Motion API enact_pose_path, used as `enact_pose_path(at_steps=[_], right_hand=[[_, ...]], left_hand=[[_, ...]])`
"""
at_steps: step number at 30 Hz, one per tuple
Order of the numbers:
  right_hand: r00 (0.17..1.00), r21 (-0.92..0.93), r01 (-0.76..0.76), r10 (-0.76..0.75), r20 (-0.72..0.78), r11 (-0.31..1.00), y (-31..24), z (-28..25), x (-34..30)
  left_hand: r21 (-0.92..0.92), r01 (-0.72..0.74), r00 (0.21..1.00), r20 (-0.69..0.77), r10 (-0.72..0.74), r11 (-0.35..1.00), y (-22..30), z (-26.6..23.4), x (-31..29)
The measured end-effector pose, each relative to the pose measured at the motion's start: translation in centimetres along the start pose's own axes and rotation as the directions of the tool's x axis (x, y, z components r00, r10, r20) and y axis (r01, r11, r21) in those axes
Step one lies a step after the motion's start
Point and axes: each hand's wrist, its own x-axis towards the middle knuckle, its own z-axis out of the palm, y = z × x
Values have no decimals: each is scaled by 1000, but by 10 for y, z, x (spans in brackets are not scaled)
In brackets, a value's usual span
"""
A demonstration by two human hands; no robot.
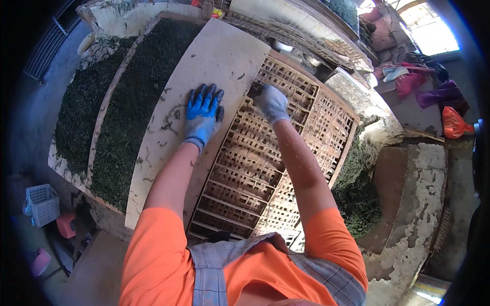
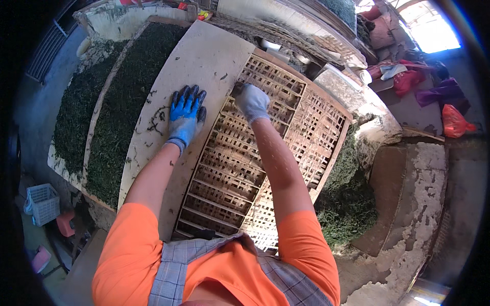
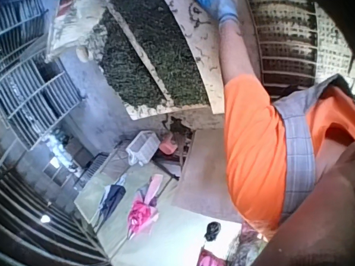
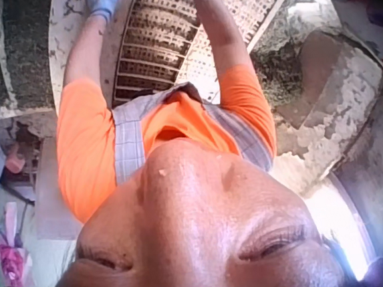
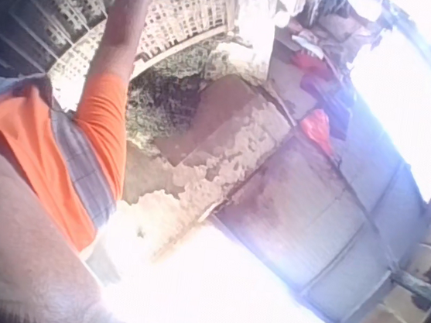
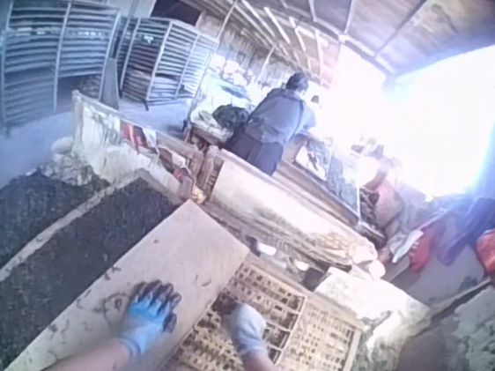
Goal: The person gathers bunches of long green leaves from a pile, lays them across a wooden lattice frame, and then uses a wooden panel to press and spread the leaves into the grid.
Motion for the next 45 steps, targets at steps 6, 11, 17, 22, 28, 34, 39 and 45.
enact_pose_path(at_steps=[6,11,17,22,28,34,39,45], right_hand=[[993,-168,114,-107,53,979,-30,4,21],[999,-186,40,-36,28,982,-18,-54,-25],[895,95,-312,326,-303,945,260,-71,-108],[833,848,-215,544,-99,483,358,15,-291],[655,858,-332,750,-89,392,311,191,-426],[610,669,-462,756,-237,583,275,146,-403],[882,675,-249,451,-138,694,316,91,-381],[869,873,-141,481,-117,467,506,88,-342]], left_hand=[[-18,22,999,32,-21,1000,0,-6,-1],[-11,53,998,-15,-54,999,-12,1,-7],[25,0,999,-36,1,1000,-3,4,-2],[82,-62,994,-84,69,995,1,0,-1],[139,-120,983,-122,137,983,19,-7,-3],[-265,-161,971,-214,105,951,128,12,-61],[-500,-379,887,44,460,779,335,-27,-139],[-590,-411,856,11,516,695,486,-17,-124]])
